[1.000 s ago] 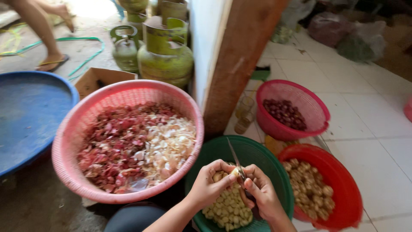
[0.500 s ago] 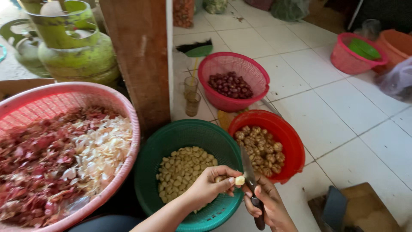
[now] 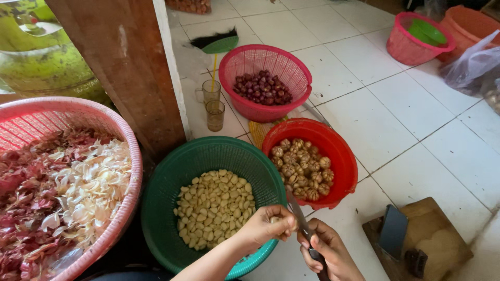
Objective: The person sits on the floor and peels garlic cloves one by one using a small knife. Peeled cloves are placed into a green basket, while skins are discarded into a pink basket. The process continues consistently throughout the clip.
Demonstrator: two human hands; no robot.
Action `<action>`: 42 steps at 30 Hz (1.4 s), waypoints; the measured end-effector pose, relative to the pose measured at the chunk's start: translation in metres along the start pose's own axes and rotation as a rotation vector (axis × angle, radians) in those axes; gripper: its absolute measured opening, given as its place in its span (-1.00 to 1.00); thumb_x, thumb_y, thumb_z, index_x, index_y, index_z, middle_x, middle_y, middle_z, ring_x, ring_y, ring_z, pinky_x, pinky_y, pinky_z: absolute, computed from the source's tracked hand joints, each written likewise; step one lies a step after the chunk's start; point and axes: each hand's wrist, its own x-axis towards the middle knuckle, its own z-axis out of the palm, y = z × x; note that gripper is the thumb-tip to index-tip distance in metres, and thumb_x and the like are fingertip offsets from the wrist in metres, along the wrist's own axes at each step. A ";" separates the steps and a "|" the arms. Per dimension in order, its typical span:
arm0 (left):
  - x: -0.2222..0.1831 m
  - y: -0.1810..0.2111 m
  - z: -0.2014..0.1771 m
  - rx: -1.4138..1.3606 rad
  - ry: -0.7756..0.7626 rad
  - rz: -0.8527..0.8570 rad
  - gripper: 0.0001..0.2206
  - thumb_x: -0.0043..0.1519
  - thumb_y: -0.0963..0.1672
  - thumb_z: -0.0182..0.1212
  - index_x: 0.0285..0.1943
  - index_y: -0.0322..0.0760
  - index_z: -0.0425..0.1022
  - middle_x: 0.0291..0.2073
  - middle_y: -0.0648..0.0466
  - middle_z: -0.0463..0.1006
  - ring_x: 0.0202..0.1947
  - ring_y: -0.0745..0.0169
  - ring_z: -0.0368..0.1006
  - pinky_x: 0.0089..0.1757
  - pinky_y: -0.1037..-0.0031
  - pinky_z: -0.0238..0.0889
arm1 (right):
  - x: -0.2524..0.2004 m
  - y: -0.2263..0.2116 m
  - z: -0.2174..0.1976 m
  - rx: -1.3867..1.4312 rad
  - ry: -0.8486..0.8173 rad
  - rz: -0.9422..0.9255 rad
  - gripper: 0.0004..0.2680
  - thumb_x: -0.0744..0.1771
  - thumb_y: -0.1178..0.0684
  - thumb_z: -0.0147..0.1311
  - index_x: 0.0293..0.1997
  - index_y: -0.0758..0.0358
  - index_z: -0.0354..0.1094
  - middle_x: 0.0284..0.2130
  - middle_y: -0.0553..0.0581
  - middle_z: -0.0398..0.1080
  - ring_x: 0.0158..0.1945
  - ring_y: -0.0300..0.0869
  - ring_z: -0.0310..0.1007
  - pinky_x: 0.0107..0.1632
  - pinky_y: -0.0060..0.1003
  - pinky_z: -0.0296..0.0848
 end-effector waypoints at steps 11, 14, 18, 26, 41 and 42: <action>-0.014 -0.003 -0.015 0.022 -0.090 0.032 -0.66 0.21 -0.16 0.41 0.09 -0.52 0.54 -0.17 -0.02 0.63 -0.16 0.29 0.58 -0.19 0.49 0.46 | 0.001 -0.002 -0.005 -0.005 0.073 -0.150 -0.72 0.36 -0.06 0.06 -0.09 0.45 0.24 -0.42 0.15 0.28 -0.70 -0.28 0.13 -0.65 -0.36 0.15; -0.016 0.003 -0.013 -0.019 -0.101 0.084 -0.63 0.21 -0.19 0.30 0.20 -0.48 0.49 -0.04 -0.01 0.64 0.02 0.22 0.58 -0.04 0.45 0.47 | 0.001 -0.008 -0.002 0.068 0.127 -0.244 -0.75 0.35 -0.05 0.04 -0.06 0.36 0.21 -0.41 0.14 0.28 -0.68 -0.28 0.16 -0.65 -0.37 0.17; -0.017 0.005 -0.003 -0.019 -0.007 0.095 -0.65 0.29 -0.18 0.21 0.26 -0.43 0.44 0.04 -0.09 0.62 0.13 0.16 0.55 0.09 0.39 0.45 | 0.003 -0.007 0.009 -0.084 0.261 -0.266 -0.76 0.37 -0.03 -0.01 -0.02 0.36 0.21 -0.38 0.17 0.31 -0.67 -0.28 0.16 -0.65 -0.38 0.16; -0.015 -0.010 -0.004 -0.115 0.165 0.134 -0.69 0.28 -0.18 0.21 0.18 -0.45 0.48 -0.04 -0.02 0.64 0.00 0.22 0.57 0.08 0.42 0.44 | 0.013 0.013 0.038 -0.286 0.245 -0.163 -0.70 0.37 0.03 0.00 0.20 0.37 0.26 -0.33 0.14 0.32 -0.63 -0.30 0.18 -0.57 -0.43 0.19; -0.018 -0.008 -0.006 -0.156 0.274 0.214 -0.76 0.24 -0.20 0.29 0.06 -0.46 0.53 -0.20 0.01 0.64 -0.18 0.34 0.56 -0.10 0.48 0.45 | 0.021 0.014 0.056 -0.487 0.227 -0.142 -0.59 0.35 0.04 0.05 0.38 0.20 0.16 -0.31 0.12 0.34 -0.67 -0.33 0.19 -0.64 -0.41 0.16; -0.018 -0.008 -0.006 -0.139 0.278 0.224 -0.76 0.24 -0.20 0.30 0.05 -0.46 0.53 -0.20 0.01 0.65 -0.18 0.34 0.56 -0.11 0.48 0.44 | 0.020 0.014 0.057 -0.502 0.227 -0.158 -0.60 0.35 0.04 0.05 0.38 0.21 0.17 -0.32 0.11 0.32 -0.67 -0.34 0.19 -0.64 -0.41 0.16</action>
